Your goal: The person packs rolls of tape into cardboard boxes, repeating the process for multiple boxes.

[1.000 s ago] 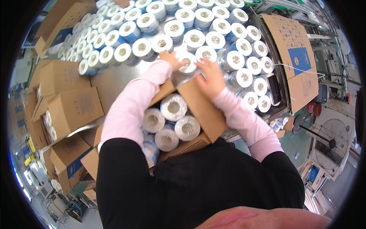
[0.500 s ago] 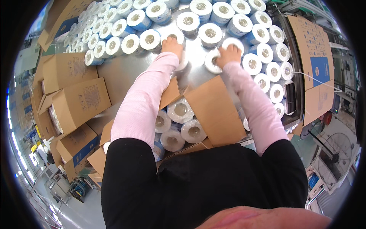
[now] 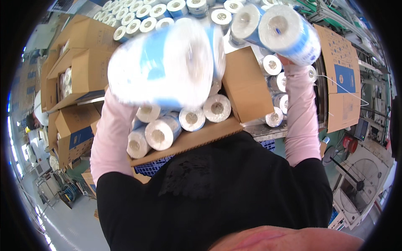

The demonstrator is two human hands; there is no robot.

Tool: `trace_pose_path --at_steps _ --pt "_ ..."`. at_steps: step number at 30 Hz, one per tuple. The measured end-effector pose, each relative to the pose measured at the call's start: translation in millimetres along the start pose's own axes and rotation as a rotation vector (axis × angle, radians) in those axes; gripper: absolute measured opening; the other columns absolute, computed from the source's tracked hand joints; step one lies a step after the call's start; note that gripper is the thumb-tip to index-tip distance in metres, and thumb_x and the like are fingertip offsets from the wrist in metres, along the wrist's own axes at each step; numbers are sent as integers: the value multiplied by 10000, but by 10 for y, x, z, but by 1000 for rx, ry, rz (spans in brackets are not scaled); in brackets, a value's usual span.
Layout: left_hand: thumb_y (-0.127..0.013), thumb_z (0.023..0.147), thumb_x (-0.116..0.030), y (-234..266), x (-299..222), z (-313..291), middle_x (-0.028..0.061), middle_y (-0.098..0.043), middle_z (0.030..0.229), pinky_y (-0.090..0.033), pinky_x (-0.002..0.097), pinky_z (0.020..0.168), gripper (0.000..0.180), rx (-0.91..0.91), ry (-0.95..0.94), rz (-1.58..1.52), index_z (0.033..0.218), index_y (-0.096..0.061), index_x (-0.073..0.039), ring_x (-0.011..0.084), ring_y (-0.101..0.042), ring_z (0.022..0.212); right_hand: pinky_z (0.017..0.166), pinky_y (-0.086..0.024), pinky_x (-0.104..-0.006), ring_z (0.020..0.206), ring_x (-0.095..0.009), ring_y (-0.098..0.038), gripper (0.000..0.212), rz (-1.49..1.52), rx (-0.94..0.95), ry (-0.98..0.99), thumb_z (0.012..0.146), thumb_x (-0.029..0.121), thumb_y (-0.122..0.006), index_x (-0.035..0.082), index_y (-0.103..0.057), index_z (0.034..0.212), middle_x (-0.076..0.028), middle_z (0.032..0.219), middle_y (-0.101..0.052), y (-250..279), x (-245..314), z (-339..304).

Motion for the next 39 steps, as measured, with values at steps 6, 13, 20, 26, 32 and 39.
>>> trace_pose_path --at_steps 6,13,20,26,32,39 --pt "-690 645 -89 -406 -59 -1213 140 -529 1023 -407 419 863 397 -107 -67 1185 1040 -664 -111 334 -485 1021 783 -460 -422 893 -341 -558 308 -758 1003 593 618 127 -604 103 -683 915 -130 897 -557 -2129 1476 -877" --pt "-729 737 -158 -431 394 -1431 206 -423 1379 -310 434 1078 598 63 1 996 1292 -513 -115 392 -405 1261 959 -381 -437 1005 -314 -537 262 -1184 862 567 707 147 -643 101 -672 964 -135 1007 -573 -2542 739 -1604" --pt "-670 792 -479 1923 820 -3768 209 -559 1245 -420 400 965 665 -1178 582 1433 1249 -537 -14 344 -535 1144 817 -473 -385 923 -326 -601 339 -1193 39 273 879 359 -572 45 -644 984 -163 940 -649 -869 692 -741" --pt "-681 754 -519 1039 915 -3538 256 -551 1243 -427 370 943 903 -600 504 430 1391 -340 23 383 -551 1134 541 -436 -322 531 -199 -545 476 -309 294 -65 911 447 -528 19 -637 732 -140 590 -575 -1532 635 -664" --pt "-796 629 -433 27 450 -2754 266 -484 1298 -394 371 1012 947 -182 554 1083 1318 -403 83 383 -472 1216 695 -458 -412 699 -302 -613 264 -803 450 699 827 305 -586 88 -657 692 -115 704 -634 -2915 977 -955" --pt "-745 660 -535 604 659 -2118 174 -248 1491 -173 553 1103 915 -646 150 1321 1400 -393 -127 352 -174 1400 887 -379 -450 995 -317 -544 405 -1049 271 554 822 288 -617 65 -585 1158 -110 1058 -611 -2667 535 91"
Point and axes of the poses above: each hand's wrist, its own z-axis towards the middle knuckle, its own y-axis out of the back of the hand, x = y × z, the point moved 10 cm from there along z, towards the middle knuckle
